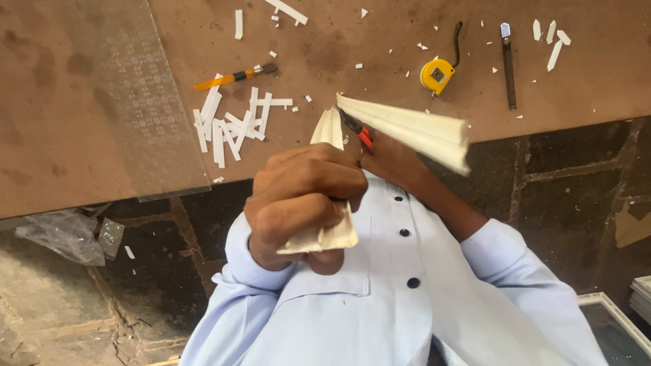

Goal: The person uses pliers to trim and shape a white plastic molding strip on a workbench. They repeatedly cut small sections, adjust the strip, and measure it with a tape measure. The trimmed pieces accumulate on the table.

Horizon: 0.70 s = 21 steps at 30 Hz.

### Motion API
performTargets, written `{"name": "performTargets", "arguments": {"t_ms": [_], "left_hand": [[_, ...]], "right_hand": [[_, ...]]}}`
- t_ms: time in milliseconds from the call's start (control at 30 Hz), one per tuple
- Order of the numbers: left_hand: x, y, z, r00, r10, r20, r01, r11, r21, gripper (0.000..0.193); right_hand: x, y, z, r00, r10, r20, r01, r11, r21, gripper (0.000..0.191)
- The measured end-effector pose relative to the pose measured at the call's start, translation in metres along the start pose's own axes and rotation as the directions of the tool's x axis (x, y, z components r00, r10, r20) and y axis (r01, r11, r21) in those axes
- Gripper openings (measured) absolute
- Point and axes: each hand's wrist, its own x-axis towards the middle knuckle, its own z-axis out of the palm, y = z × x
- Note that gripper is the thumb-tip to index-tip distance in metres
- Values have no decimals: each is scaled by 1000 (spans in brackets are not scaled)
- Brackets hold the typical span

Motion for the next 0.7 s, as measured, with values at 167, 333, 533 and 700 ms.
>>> {"name": "performTargets", "arguments": {"t_ms": [167,333,533,700], "left_hand": [[3,1,3,1000,-14,-4,14,1000,3,40],[7,4,7,1000,-7,-29,6,1000,-28,40],[10,2,10,1000,23,-10,-23,1000,2,32],[-4,6,6,988,-39,-149,31,998,-59,32]], "right_hand": [[10,-5,-1,994,-101,-41,102,995,11,39],[9,-9,-13,988,60,141,-76,991,108,24],[13,-2,-14,919,141,368,-256,923,288,31],[6,-10,7,968,-232,-93,232,973,-19,32]]}}
